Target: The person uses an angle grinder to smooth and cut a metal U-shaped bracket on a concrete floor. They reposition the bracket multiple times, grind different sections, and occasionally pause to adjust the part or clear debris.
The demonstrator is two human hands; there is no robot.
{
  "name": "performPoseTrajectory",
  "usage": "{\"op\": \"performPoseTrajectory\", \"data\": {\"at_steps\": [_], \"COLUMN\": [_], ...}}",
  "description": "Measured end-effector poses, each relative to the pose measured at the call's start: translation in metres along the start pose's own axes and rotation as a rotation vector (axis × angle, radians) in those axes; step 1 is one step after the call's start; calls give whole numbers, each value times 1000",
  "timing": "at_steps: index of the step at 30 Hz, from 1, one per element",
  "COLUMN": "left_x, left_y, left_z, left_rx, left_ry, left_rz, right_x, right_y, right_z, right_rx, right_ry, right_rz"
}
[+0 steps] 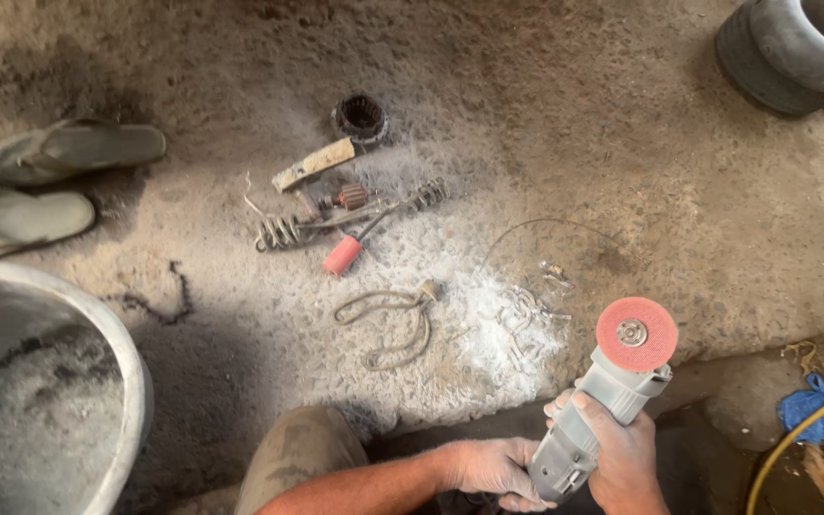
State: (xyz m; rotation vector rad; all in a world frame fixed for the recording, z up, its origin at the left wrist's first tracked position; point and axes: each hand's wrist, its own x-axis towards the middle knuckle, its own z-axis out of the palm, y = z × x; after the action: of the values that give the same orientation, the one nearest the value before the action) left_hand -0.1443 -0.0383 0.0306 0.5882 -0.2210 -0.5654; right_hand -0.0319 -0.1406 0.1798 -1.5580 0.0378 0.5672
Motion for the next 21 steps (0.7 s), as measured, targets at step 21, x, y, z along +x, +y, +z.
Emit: {"op": "performPoseTrajectory", "data": {"at_steps": [21], "left_x": [4], "left_y": [-24], "left_z": [-26], "left_rx": [-32], "left_ry": [-73], "left_rz": [27], "right_x": [-2], "right_y": [-7], "right_z": [8], "right_rx": [-13], "right_ry": [80], "right_rz": [78]}}
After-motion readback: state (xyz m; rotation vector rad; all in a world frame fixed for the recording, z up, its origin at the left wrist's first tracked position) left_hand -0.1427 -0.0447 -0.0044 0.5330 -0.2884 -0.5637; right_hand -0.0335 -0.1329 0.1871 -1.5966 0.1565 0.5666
